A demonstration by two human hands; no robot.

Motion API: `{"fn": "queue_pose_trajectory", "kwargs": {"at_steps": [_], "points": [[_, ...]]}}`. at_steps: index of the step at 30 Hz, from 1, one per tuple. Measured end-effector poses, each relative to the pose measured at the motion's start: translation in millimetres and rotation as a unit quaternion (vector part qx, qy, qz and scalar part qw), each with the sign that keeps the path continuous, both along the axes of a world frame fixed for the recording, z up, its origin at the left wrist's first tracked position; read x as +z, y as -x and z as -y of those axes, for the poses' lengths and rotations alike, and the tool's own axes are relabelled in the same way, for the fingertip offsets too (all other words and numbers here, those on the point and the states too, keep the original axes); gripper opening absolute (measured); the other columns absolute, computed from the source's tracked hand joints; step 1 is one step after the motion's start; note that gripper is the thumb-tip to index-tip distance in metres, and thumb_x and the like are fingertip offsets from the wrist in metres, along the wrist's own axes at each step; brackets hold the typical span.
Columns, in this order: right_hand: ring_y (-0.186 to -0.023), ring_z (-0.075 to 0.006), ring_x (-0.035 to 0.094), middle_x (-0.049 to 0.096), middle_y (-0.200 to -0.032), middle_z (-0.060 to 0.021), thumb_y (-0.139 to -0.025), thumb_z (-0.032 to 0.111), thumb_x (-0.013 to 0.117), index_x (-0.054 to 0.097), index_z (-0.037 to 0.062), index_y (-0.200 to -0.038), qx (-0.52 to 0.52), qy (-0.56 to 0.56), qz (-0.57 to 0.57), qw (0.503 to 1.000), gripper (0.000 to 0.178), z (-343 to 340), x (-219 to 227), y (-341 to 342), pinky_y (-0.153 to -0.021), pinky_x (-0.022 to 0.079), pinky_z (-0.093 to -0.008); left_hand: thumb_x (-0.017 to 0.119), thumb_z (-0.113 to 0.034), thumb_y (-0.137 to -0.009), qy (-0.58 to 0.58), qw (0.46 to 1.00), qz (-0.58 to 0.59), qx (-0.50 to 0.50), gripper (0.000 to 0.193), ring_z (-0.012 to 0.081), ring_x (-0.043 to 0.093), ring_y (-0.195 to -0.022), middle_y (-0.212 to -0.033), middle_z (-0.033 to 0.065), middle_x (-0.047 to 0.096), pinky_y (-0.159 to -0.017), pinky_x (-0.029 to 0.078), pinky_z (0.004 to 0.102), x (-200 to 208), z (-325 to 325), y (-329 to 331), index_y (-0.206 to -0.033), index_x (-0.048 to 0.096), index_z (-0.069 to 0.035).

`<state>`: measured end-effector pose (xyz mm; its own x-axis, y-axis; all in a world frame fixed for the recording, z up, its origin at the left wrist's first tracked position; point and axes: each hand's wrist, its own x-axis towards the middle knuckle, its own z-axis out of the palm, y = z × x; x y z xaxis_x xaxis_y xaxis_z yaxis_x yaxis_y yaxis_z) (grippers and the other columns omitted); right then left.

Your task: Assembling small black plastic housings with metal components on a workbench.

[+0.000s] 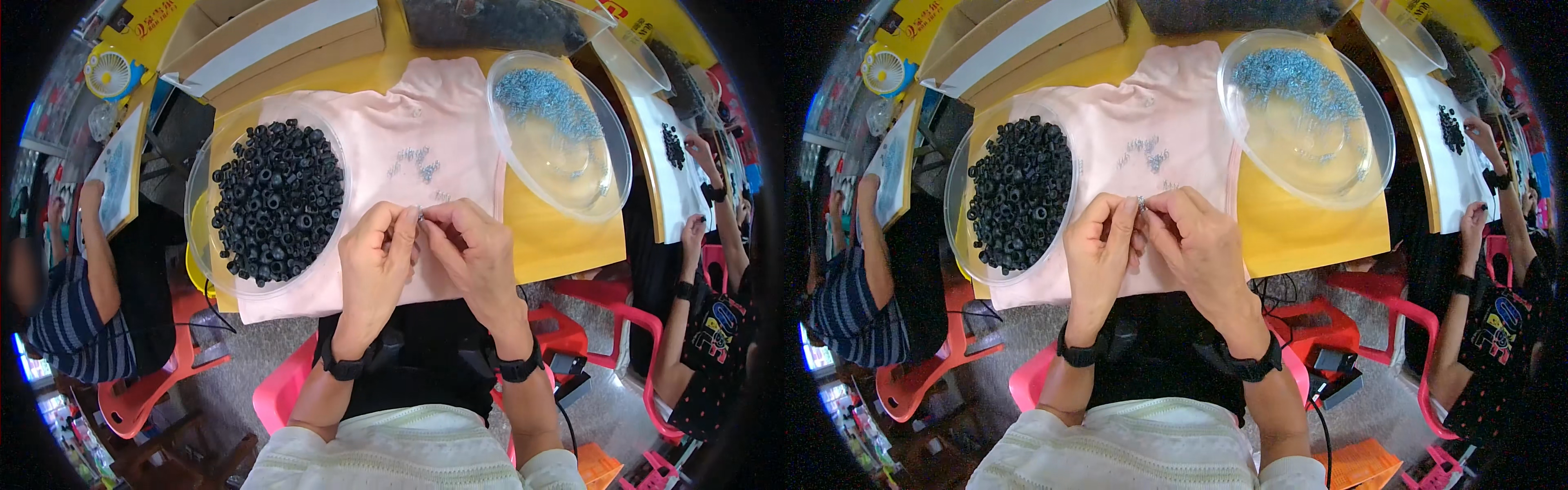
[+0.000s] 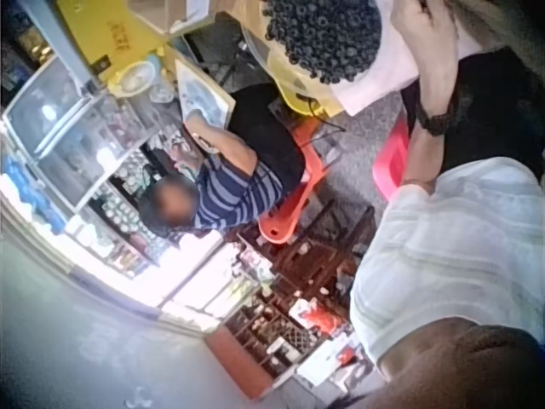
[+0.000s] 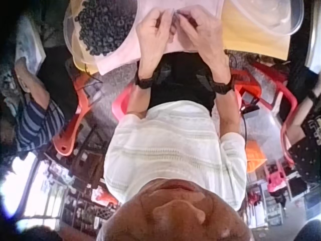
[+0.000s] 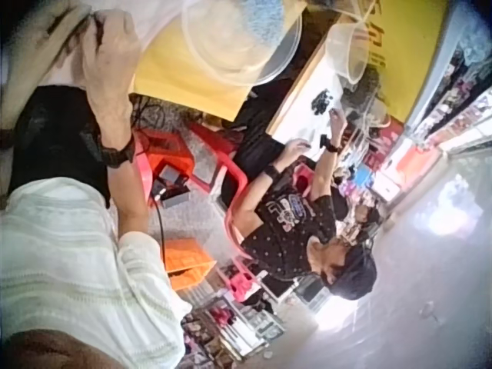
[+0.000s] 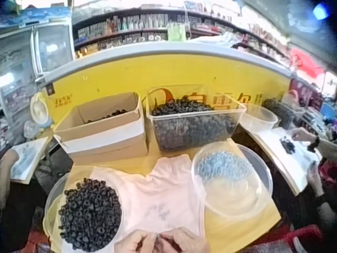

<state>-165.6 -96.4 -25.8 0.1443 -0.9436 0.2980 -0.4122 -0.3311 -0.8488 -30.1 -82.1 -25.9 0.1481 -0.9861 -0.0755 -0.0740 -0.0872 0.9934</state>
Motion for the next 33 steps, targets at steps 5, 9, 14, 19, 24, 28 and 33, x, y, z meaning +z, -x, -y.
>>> {"fn": "queue_pose_trajectory", "kwargs": {"at_steps": [5, 9, 14, 19, 24, 28, 33], "points": [[-0.069, -0.031, 0.063, 0.062, -0.085, -0.0129, -0.087, 0.007, 0.066, 0.062, 0.0027, -0.095, 0.003, 0.032, -0.06, 0.998, 0.01, 0, 0, -3, -0.059, 0.049, -0.0372, 0.061, -0.018, -0.098, 0.016, 0.999, 0.037, 0.001, 0.024, 0.0041, 0.047, -0.047, -0.057, 0.0005, 0.053, -0.043, 0.035, 0.022, 0, 1, -1, -0.081, 0.06, 0.0], [-0.07, -0.0318, 0.063, 0.062, -0.086, -0.0136, -0.088, 0.007, 0.064, 0.061, 0.0027, -0.095, 0.014, 0.012, -0.034, 0.999, 0.009, 1, 2, 0, -0.059, 0.049, -0.0377, 0.062, -0.014, -0.097, -0.01, 1.0, -0.011, 0.015, 0.018, 0.004, 0.05, -0.051, -0.068, 0.0017, 0.058, -0.044, 0.037, 0.021, 3, 0, 0, -0.086, 0.06, 0.001], [-0.07, -0.0312, 0.064, 0.062, -0.087, -0.0142, -0.089, 0.006, 0.063, 0.061, 0.0021, -0.096, 0.016, -0.021, 0.002, 1.0, 0.008, 2, 2, 2, -0.06, 0.049, -0.0369, 0.061, -0.006, -0.095, 0.043, 0.997, -0.065, 0.003, 0.016, 0.0062, 0.057, -0.061, -0.087, 0.0042, 0.062, -0.048, 0.044, 0.0195, -2, -1, 0, -0.11, 0.064, 0.001], [-0.071, -0.029, 0.065, 0.062, -0.087, -0.0135, -0.088, 0.007, 0.064, 0.061, 0.0017, -0.095, 0.018, -0.04, 0.002, 0.999, 0.01, 4, 5, 4, -0.061, 0.05, -0.0357, 0.057, 0.002, -0.094, 0.095, 0.995, 0.001, -0.01, 0.024, 0.0075, 0.061, -0.068, -0.097, 0.0066, 0.061, -0.053, 0.049, 0.0201, -13, -2, -5, -0.117, 0.063, 0.001], [-0.072, -0.0274, 0.066, 0.063, -0.084, -0.0134, -0.084, 0.005, 0.066, 0.062, 0.0014, -0.097, -0.002, -0.04, -0.057, 0.998, 0.013, -2, 12, 9, -0.062, 0.05, -0.0347, 0.056, 0.005, -0.094, 0.089, 0.996, 0.009, 0.002, 0.021, 0.0073, 0.06, -0.067, -0.098, 0.0066, 0.059, -0.053, 0.049, 0.0206, -9, -1, -2, -0.113, 0.063, 0.002], [-0.071, -0.0262, 0.066, 0.063, -0.083, -0.0134, -0.083, 0.004, 0.066, 0.064, 0.0013, -0.098, 0.01, -0.05, -0.023, 0.998, 0.015, 3, 15, 16, -0.062, 0.05, -0.0348, 0.056, 0.005, -0.093, 0.082, 0.996, 0.031, 0.007, 0.02, 0.009, 0.061, -0.068, -0.097, 0.0078, 0.059, -0.053, 0.049, 0.0224, -5, -1, -1, -0.112, 0.063, 0.002], [-0.072, -0.027, 0.065, 0.064, -0.085, -0.0134, -0.084, 0.006, 0.067, 0.064, 0.0018, -0.097, -0.036, -0.043, -0.079, 0.995, 0.014, 18, 20, 22, -0.064, 0.05, -0.0359, 0.063, 0.0, -0.09, 0.137, 0.974, 0.18, 0.006, 0.02, 0.0097, 0.06, -0.066, -0.095, 0.0077, 0.06, -0.054, 0.047, 0.0229, -4, 11, 4, -0.11, 0.065, 0.001]]}}
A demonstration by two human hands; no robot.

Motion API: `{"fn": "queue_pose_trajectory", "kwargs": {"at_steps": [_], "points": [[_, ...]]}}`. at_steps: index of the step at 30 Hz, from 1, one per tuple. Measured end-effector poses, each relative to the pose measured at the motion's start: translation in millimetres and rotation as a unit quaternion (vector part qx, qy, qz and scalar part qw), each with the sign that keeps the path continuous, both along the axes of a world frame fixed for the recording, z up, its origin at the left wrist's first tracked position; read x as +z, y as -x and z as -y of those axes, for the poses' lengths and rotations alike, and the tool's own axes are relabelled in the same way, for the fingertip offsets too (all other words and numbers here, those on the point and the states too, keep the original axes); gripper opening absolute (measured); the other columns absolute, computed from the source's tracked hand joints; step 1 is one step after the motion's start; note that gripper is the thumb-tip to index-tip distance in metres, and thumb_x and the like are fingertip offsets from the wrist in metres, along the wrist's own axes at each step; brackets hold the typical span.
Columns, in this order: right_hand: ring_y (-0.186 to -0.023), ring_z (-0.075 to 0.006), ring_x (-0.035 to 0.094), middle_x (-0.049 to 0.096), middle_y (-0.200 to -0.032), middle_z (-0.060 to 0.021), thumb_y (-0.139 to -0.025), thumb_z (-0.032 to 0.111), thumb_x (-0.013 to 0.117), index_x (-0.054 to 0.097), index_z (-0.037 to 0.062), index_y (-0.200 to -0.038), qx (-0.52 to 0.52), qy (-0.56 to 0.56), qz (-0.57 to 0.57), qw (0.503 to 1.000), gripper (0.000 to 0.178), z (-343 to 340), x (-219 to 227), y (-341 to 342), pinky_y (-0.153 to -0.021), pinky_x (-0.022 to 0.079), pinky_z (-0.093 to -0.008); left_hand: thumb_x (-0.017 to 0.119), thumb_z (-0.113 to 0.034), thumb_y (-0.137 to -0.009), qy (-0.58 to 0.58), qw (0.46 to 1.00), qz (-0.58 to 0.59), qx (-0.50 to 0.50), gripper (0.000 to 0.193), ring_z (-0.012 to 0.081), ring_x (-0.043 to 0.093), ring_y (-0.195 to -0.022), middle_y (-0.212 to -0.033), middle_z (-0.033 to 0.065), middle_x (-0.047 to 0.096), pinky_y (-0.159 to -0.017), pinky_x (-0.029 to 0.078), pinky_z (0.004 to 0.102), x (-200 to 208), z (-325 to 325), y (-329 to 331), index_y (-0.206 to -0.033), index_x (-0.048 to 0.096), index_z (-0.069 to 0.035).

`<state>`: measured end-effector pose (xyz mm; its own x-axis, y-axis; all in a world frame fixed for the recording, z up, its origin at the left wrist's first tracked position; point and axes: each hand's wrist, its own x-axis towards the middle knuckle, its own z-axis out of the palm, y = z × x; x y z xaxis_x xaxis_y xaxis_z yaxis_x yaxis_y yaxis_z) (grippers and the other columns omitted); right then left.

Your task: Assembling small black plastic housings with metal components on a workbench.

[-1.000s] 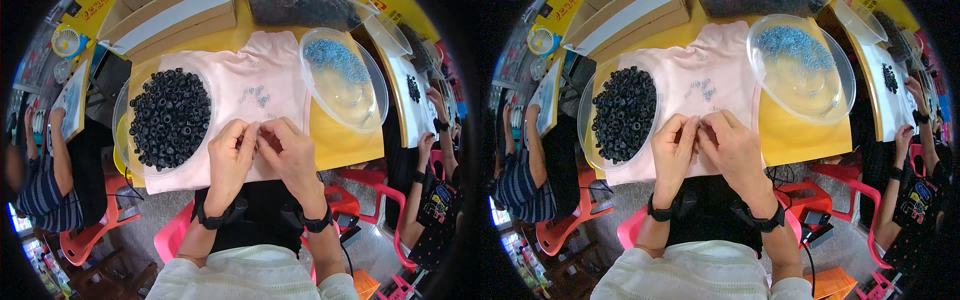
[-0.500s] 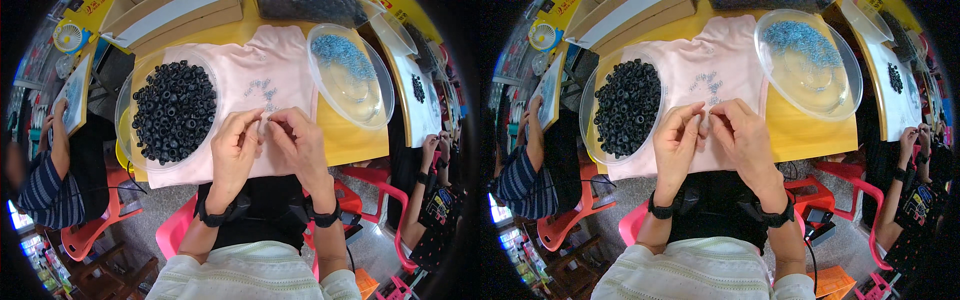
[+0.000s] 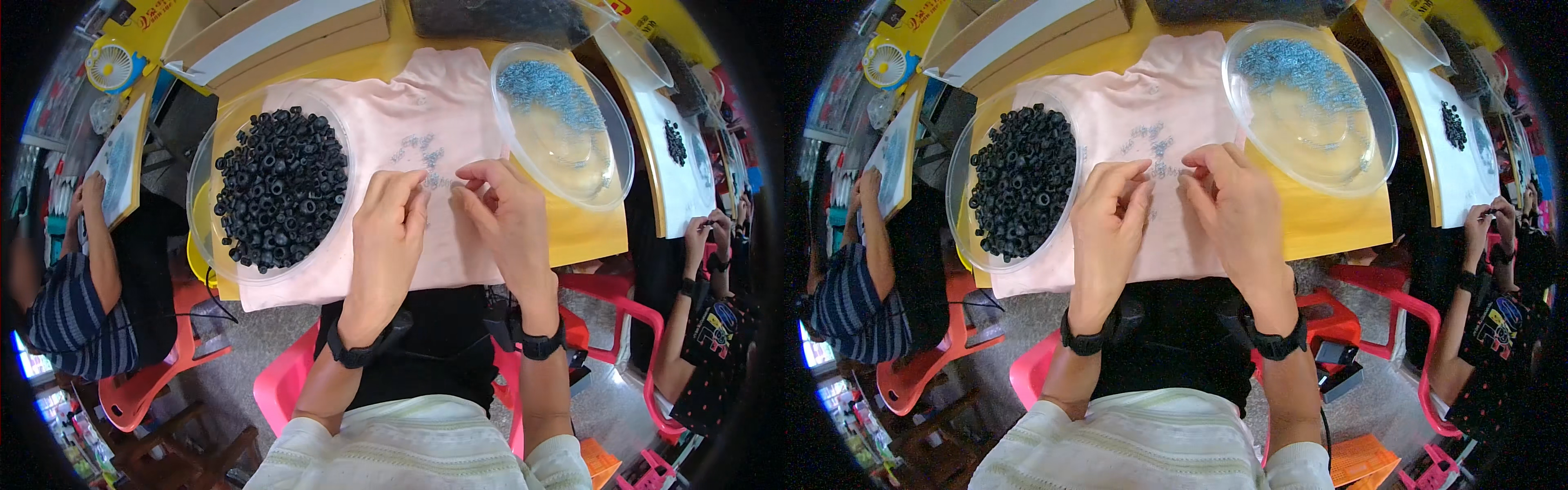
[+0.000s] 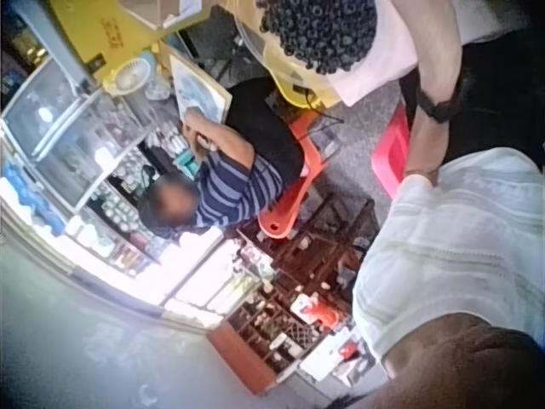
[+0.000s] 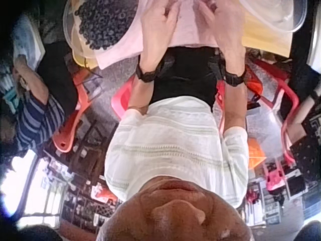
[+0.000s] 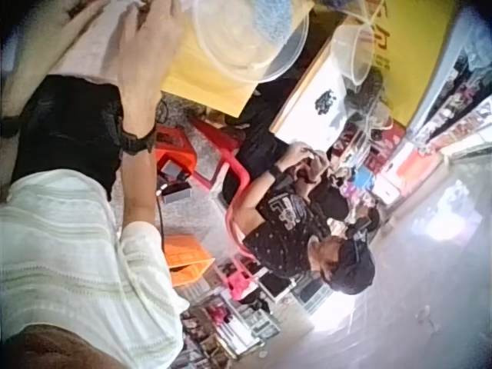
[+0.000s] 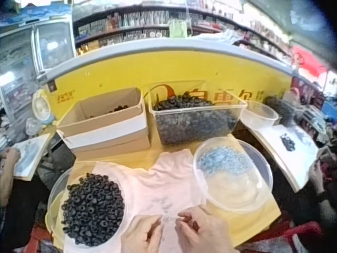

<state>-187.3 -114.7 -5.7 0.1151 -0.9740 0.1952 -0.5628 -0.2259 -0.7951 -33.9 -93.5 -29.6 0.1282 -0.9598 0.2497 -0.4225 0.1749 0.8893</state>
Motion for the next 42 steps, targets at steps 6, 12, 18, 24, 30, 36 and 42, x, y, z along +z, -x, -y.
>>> {"fn": "queue_pose_trajectory", "kwargs": {"at_steps": [6, 12, 18, 24, 30, 36, 42], "points": [[-0.073, -0.0292, 0.065, 0.063, -0.085, -0.0115, -0.084, 0.008, 0.068, 0.064, 0.0042, -0.093, 0.006, 0.064, -0.016, 0.998, 0.01, 5, -13, -6, -0.064, 0.05, -0.0374, 0.067, 0.0, -0.086, 0.002, 0.997, 0.076, 0.004, 0.014, 0.0146, 0.06, -0.065, -0.09, 0.0107, 0.061, -0.059, 0.048, 0.0273, 0, 11, 3, -0.1, 0.066, 0.002], [-0.074, -0.0297, 0.064, 0.062, -0.084, -0.0107, -0.085, 0.009, 0.067, 0.063, 0.0046, -0.091, -0.008, 0.086, -0.051, 0.995, 0.008, 9, -16, -7, -0.065, 0.05, -0.0375, 0.067, -0.001, -0.087, 0.011, 0.997, 0.078, 0.019, 0.011, 0.0129, 0.056, -0.061, -0.088, 0.0085, 0.06, -0.057, 0.046, 0.0262, -1, 12, 1, -0.098, 0.067, 0.001], [-0.07, -0.0277, 0.063, 0.063, -0.086, -0.0113, -0.087, 0.011, 0.066, 0.066, 0.0039, -0.095, -0.009, 0.081, -0.01, 0.997, 0.01, 14, -12, -8, -0.063, 0.049, -0.0353, 0.068, -0.001, -0.086, 0.01, 0.999, 0.028, 0.035, 0.011, 0.0092, 0.054, -0.061, -0.09, 0.0063, 0.061, -0.056, 0.045, 0.0242, 14, 5, -1, -0.097, 0.067, -0.001], [-0.066, -0.0127, 0.057, 0.064, -0.078, -0.0065, -0.089, 0.016, 0.069, 0.066, -0.0012, -0.094, 0.054, -0.088, 0.152, 0.983, 0.018, -1, 12, -9, -0.058, 0.045, -0.0275, 0.068, 0.002, -0.086, 0.068, 0.998, 0.015, 0.003, 0.014, 0.0079, 0.057, -0.064, -0.096, 0.0056, 0.062, -0.055, 0.045, 0.0221, 16, -3, -6, -0.099, 0.068, -0.002], [-0.068, -0.0057, 0.051, 0.061, -0.076, 0.0, -0.092, 0.016, 0.067, 0.065, -0.0018, -0.093, 0.089, -0.12, 0.216, 0.965, 0.019, -3, 2, -9, -0.058, 0.043, -0.0234, 0.065, 0.003, -0.089, 0.015, 0.995, -0.093, -0.031, 0.012, 0.0076, 0.061, -0.07, -0.1, 0.0052, 0.064, -0.055, 0.046, 0.0197, 13, -8, -12, -0.101, 0.067, 0.0], [-0.07, -0.0051, 0.051, 0.061, -0.077, 0.0012, -0.094, 0.017, 0.065, 0.065, -0.0008, -0.093, 0.112, -0.142, 0.214, 0.96, 0.018, -5, 3, -9, -0.06, 0.043, -0.0225, 0.063, 0.003, -0.091, -0.018, 0.988, -0.141, -0.057, 0.012, 0.0081, 0.062, -0.072, -0.098, 0.0056, 0.064, -0.057, 0.047, 0.0197, 10, -11, -20, -0.102, 0.066, 0.002], [-0.063, -0.0006, 0.046, 0.058, -0.075, 0.0045, -0.096, 0.019, 0.064, 0.065, 0.0021, -0.096, 0.098, -0.223, 0.281, 0.928, 0.017, -6, 6, -8, -0.052, 0.038, -0.0182, 0.066, 0.003, -0.088, 0.021, 0.993, -0.097, -0.062, 0.016, 0.0085, 0.062, -0.073, -0.096, 0.0061, 0.064, -0.058, 0.048, 0.0208, 10, -12, -19, -0.104, 0.067, 0.0]]}}
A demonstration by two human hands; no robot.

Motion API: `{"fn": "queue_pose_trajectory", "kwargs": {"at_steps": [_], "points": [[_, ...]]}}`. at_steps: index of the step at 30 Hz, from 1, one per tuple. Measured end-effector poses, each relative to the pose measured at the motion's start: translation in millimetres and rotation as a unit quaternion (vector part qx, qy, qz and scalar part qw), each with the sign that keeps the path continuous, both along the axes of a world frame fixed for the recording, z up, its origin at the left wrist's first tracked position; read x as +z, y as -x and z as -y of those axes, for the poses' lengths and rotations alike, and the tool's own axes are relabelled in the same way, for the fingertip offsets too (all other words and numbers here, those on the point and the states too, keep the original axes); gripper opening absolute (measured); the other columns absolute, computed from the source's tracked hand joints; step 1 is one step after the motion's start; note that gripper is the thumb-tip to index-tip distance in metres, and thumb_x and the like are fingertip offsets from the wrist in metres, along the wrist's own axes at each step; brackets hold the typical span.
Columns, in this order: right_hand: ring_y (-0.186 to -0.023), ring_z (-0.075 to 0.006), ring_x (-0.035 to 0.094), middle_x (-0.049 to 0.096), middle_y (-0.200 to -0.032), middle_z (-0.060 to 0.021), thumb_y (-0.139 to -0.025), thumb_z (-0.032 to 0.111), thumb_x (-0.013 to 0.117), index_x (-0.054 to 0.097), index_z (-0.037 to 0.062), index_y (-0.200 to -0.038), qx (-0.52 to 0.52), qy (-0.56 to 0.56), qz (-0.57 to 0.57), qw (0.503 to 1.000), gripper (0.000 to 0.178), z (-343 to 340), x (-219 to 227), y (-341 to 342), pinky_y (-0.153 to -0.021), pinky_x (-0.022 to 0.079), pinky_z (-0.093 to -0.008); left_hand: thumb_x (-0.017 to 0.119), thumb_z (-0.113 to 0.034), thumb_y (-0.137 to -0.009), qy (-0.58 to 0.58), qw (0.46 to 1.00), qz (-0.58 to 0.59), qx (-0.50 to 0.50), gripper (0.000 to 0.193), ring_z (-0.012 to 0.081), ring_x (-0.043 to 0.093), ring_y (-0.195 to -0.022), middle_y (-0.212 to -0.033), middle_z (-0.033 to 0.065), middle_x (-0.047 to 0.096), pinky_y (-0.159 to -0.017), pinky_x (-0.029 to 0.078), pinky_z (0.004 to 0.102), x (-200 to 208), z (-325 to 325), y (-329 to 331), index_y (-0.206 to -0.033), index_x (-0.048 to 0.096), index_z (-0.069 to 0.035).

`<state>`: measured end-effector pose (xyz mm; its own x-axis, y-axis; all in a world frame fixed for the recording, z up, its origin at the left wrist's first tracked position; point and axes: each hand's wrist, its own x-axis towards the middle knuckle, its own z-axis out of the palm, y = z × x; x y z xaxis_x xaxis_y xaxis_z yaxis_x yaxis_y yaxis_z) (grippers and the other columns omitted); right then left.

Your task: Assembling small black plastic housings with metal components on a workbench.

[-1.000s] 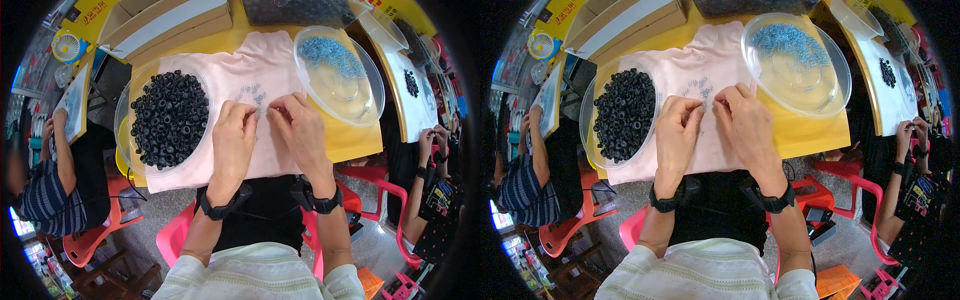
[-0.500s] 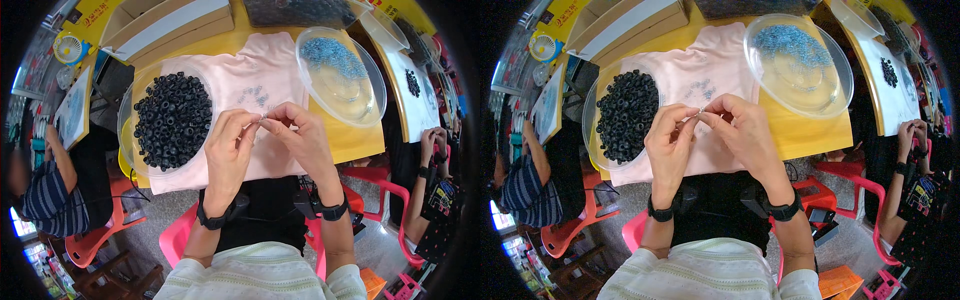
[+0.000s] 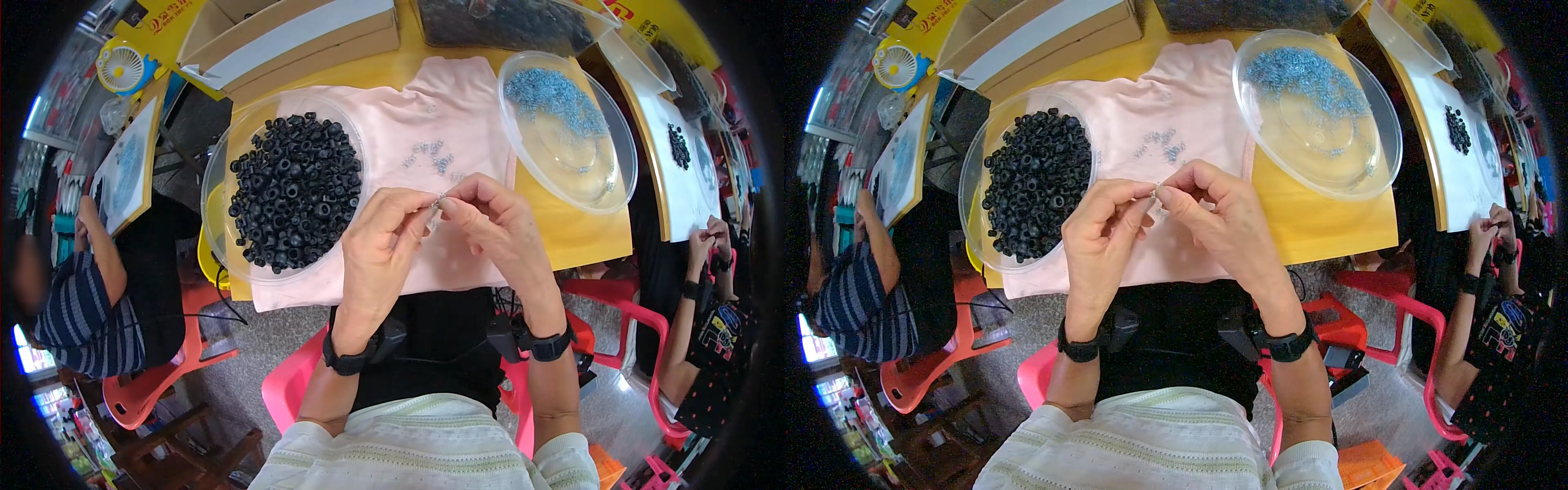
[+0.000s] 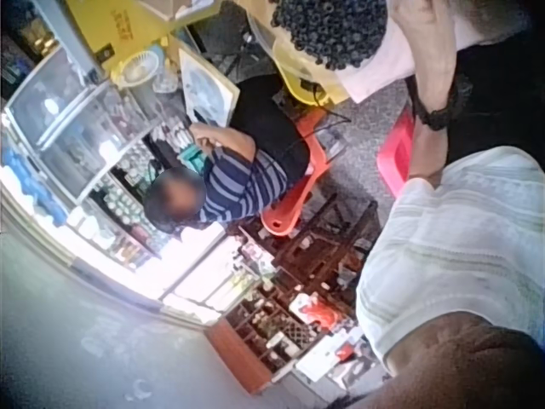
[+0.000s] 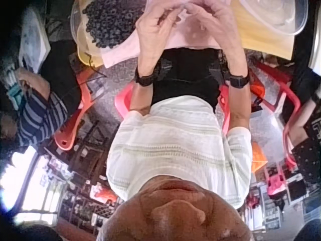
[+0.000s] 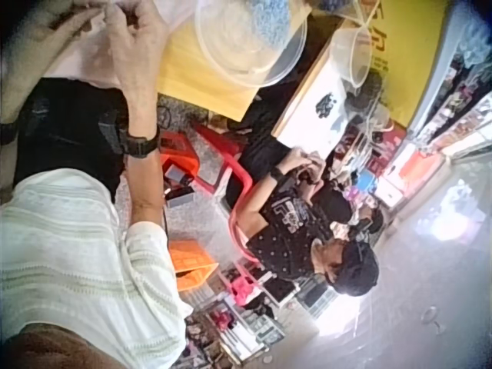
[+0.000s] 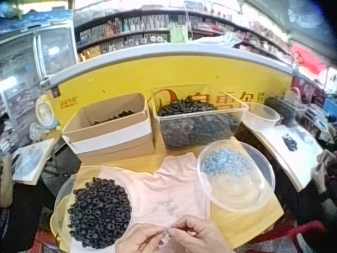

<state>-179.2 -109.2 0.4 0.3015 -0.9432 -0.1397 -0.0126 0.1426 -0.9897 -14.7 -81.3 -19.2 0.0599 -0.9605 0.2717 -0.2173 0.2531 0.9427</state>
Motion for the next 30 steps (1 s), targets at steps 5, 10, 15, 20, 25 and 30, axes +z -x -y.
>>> {"fn": "queue_pose_trajectory", "kwargs": {"at_steps": [5, 10, 15, 20, 25, 30], "points": [[-0.056, 0.0011, 0.041, 0.055, -0.073, 0.0058, -0.097, 0.018, 0.062, 0.064, 0.0032, -0.095, 0.019, 0.004, 0.006, 1.0, 0.015, -1, -4, 0, -0.048, 0.032, -0.0166, 0.069, 0.003, -0.086, -0.023, 1.0, -0.011, 0.013, 0.016, 0.0094, 0.062, -0.068, -0.09, 0.0069, 0.066, -0.057, 0.049, 0.0224, 1, -2, 1, -0.101, 0.069, -0.001], [-0.057, 0.0004, 0.043, 0.055, -0.072, 0.0055, -0.097, 0.015, 0.062, 0.063, 0.0028, -0.093, 0.019, 0.012, 0.023, 0.999, 0.013, -1, -7, -2, -0.049, 0.033, -0.0179, 0.068, 0.0, -0.088, -0.046, 0.998, -0.047, 0.012, 0.011, 0.0084, 0.062, -0.067, -0.085, 0.0056, 0.066, -0.056, 0.049, 0.0218, 3, -2, 0, -0.099, 0.069, 0.001], [-0.058, -0.0068, 0.049, 0.058, -0.077, -0.0027, -0.091, 0.008, 0.065, 0.062, 0.0004, -0.094, -0.039, 0.188, -0.08, 0.978, 0.009, -5, -15, -9, -0.051, 0.039, -0.0234, 0.063, -0.005, -0.094, -0.111, 0.984, -0.136, 0.011, 0.012, 0.0081, 0.062, -0.067, -0.085, 0.0052, 0.065, -0.055, 0.048, 0.0211, 0, -1, 2, -0.1, 0.067, 0.004], [-0.06, -0.0167, 0.056, 0.058, -0.081, -0.0099, -0.087, 0.004, 0.065, 0.062, 0.0006, -0.094, -0.044, 0.227, -0.126, 0.965, 0.009, -5, -11, -10, -0.053, 0.044, -0.0279, 0.059, -0.009, -0.098, -0.156, 0.97, -0.184, 0.014, 0.015, 0.0084, 0.061, -0.066, -0.083, 0.0057, 0.065, -0.053, 0.047, 0.0209, 0, 2, 3, -0.104, 0.064, 0.004], [-0.064, -0.0255, 0.061, 0.06, -0.085, -0.012, -0.085, 0.005, 0.066, 0.062, 0.0013, -0.094, -0.07, 0.294, -0.224, 0.927, 0.01, 0, -16, -3, -0.057, 0.048, -0.0338, 0.059, -0.006, -0.097, -0.143, 0.978, -0.153, 0.017, 0.013, 0.0072, 0.061, -0.065, -0.082, 0.0047, 0.063, -0.053, 0.047, 0.0207, 1, 4, 6, -0.104, 0.063, 0.003], [-0.072, -0.0303, 0.064, 0.061, -0.087, -0.0121, -0.084, 0.007, 0.066, 0.063, 0.0027, -0.096, -0.076, 0.331, -0.29, 0.895, 0.012, 4, -26, 1, -0.063, 0.05, -0.0378, 0.063, -0.004, -0.092, -0.096, 0.993, -0.008, 0.067, 0.012, 0.0084, 0.059, -0.063, -0.083, 0.0066, 0.062, -0.055, 0.046, 0.022, -7, 4, 6, -0.103, 0.064, 0.001]]}}
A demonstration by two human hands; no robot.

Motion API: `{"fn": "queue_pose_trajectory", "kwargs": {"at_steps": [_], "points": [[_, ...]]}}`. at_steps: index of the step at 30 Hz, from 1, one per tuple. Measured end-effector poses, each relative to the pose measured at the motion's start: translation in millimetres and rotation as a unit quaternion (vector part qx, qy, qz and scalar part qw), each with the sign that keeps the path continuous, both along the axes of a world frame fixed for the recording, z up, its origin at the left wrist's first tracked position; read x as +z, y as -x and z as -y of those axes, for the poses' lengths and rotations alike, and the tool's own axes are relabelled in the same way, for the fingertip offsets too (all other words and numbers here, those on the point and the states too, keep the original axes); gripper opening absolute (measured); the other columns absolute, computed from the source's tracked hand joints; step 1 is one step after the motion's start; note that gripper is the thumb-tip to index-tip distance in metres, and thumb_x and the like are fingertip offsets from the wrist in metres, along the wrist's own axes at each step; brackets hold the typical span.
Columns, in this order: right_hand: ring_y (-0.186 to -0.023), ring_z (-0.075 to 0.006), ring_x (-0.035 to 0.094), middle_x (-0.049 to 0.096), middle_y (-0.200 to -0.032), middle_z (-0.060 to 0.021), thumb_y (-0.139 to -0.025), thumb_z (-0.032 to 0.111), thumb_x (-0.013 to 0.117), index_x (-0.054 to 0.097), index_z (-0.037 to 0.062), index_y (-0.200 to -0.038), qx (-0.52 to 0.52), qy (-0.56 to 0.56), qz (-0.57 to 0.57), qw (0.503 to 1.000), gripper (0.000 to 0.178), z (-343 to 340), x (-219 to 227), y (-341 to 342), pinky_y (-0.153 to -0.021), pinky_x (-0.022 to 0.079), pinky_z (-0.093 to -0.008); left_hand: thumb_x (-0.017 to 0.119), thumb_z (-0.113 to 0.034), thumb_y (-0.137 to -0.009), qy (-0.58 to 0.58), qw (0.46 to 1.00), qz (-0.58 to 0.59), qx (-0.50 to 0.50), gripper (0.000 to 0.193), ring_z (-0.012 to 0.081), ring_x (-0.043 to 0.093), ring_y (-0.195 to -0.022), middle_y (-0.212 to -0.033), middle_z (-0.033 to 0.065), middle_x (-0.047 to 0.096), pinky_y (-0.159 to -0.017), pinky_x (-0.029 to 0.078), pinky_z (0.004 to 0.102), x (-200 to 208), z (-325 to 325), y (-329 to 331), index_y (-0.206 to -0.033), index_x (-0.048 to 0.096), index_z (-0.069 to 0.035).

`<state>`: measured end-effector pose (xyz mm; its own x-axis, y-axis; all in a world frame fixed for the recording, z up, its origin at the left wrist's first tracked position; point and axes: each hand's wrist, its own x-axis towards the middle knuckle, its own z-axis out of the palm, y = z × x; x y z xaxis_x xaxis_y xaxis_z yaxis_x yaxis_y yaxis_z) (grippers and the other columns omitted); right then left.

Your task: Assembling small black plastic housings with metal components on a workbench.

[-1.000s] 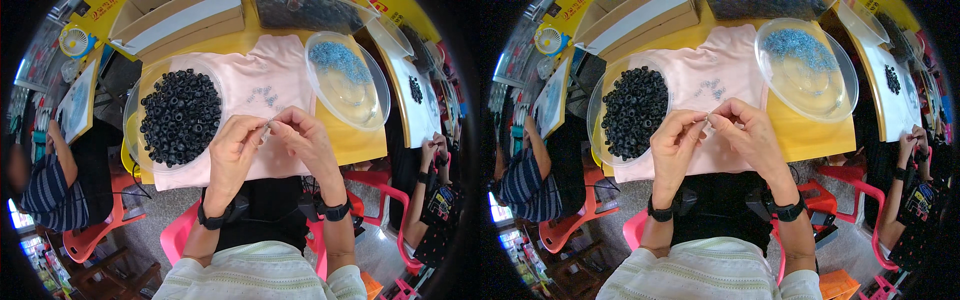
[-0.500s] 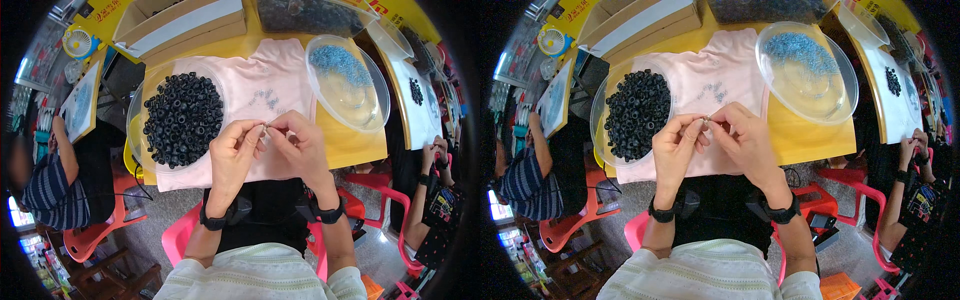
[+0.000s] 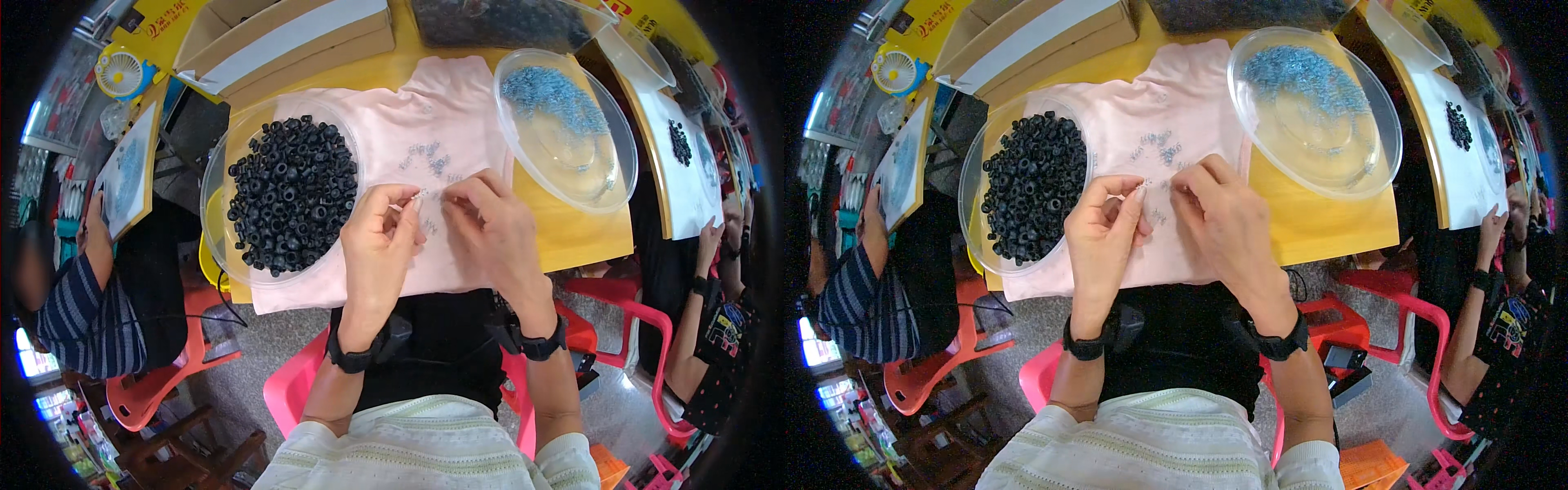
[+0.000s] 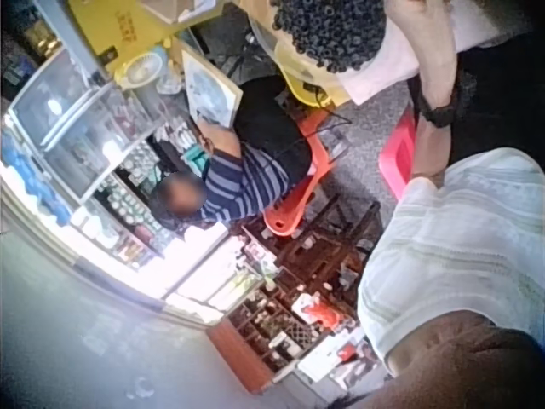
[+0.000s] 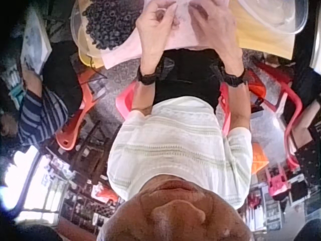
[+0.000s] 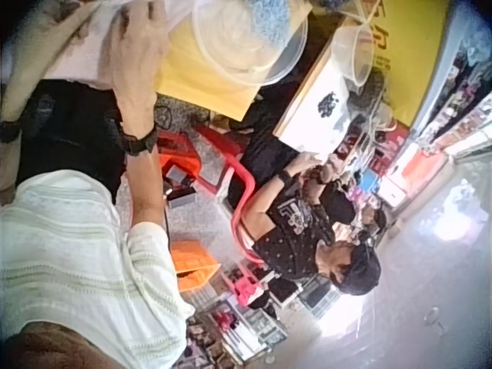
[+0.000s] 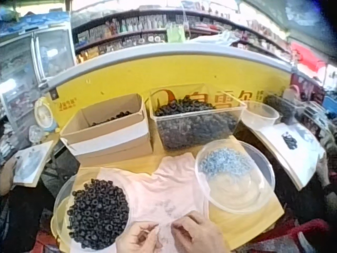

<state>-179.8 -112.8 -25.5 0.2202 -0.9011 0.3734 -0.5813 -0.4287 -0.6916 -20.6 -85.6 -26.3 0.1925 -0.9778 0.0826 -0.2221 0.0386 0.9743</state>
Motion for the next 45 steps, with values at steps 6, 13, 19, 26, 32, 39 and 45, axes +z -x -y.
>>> {"fn": "queue_pose_trajectory", "kwargs": {"at_steps": [6, 13, 19, 26, 32, 39, 45], "points": [[-0.076, -0.0323, 0.063, 0.06, -0.088, -0.0119, -0.086, 0.006, 0.064, 0.064, 0.0043, -0.099, -0.035, 0.001, -0.021, 0.999, 0.013, 13, 20, 5, -0.065, 0.049, -0.039, 0.065, 0.001, -0.086, 0.104, 0.962, 0.248, 0.046, 0.016, 0.0147, 0.059, -0.065, -0.085, 0.0115, 0.061, -0.059, 0.048, 0.0282, -8, 5, 3, -0.102, 0.063, 0.002], [-0.08, -0.0303, 0.062, 0.061, -0.089, -0.0104, -0.087, 0.007, 0.063, 0.067, 0.007, -0.099, -0.01, 0.018, -0.054, 0.998, 0.013, 35, 14, 1, -0.07, 0.049, -0.0384, 0.066, 0.001, -0.085, 0.072, 0.967, 0.24, 0.04, 0.023, 0.0179, 0.058, -0.064, -0.087, 0.013, 0.061, -0.059, 0.048, 0.0297, 2, 2, 4, -0.108, 0.063, 0.0], [-0.081, -0.0316, 0.063, 0.062, -0.09, -0.01, -0.087, 0.008, 0.062, 0.067, 0.0079, -0.095, -0.001, 0.007, -0.057, 0.998, 0.01, 37, 11, 1, -0.07, 0.05, -0.0399, 0.065, 0.0, -0.086, 0.087, 0.964, 0.249, 0.016, 0.023, 0.0194, 0.062, -0.065, -0.09, 0.0142, 0.061, -0.058, 0.049, 0.0304, 9, 8, 5, -0.109, 0.063, 0.0], [-0.084, -0.0328, 0.062, 0.062, -0.092, -0.011, -0.088, 0.012, 0.063, 0.065, 0.0052, -0.09, -0.017, -0.003, -0.066, 0.998, 0.008, 40, 6, 0, -0.073, 0.049, -0.042, 0.066, -0.005, -0.086, 0.092, 0.952, 0.292, -0.004, 0.017, 0.0258, 0.065, -0.071, -0.094, 0.0149, 0.062, -0.064, 0.05, 0.0337, 9, 28, 17, -0.102, 0.064, 0.001], [-0.087, -0.0346, 0.061, 0.062, -0.095, -0.012, -0.089, 0.012, 0.061, 0.064, 0.0041, -0.094, 0.01, -0.028, -0.043, 0.999, 0.01, 36, 5, 4, -0.075, 0.049, -0.0431, 0.068, -0.008, -0.085, 0.081, 0.953, 0.293, 0.001, 0.017, 0.0268, 0.064, -0.071, -0.093, 0.0139, 0.062, -0.065, 0.05, 0.0349, 6, 32, 21, -0.099, 0.065, 0.001], [-0.086, -0.0359, 0.062, 0.064, -0.092, -0.0156, -0.09, 0.009, 0.059, 0.061, 0.0014, -0.093, 0.018, -0.038, -0.012, 0.999, 0.008, 31, 16, 7, -0.073, 0.048, -0.0431, 0.067, -0.006, -0.087, 0.072, 0.972, 0.223, 0.0, 0.011, 0.0198, 0.062, -0.067, -0.087, 0.0121, 0.063, -0.061, 0.048, 0.0301, 8, 31, 22, -0.095, 0.068, 0.001], [-0.082, -0.032, 0.063, 0.064, -0.091, -0.0153, -0.086, 0.003, 0.062, 0.06, 0.0002, -0.094, 0.047, -0.041, 0.079, 0.995, 0.008, 28, 23, 6, -0.07, 0.049, -0.0395, 0.066, -0.013, -0.093, 0.062, 0.994, 0.088, 0.002, 0.014, 0.0072, 0.053, -0.061, -0.082, 0.0034, 0.062, -0.055, 0.042, 0.023, 10, 29, 14, -0.095, 0.068, 0.0]]}}
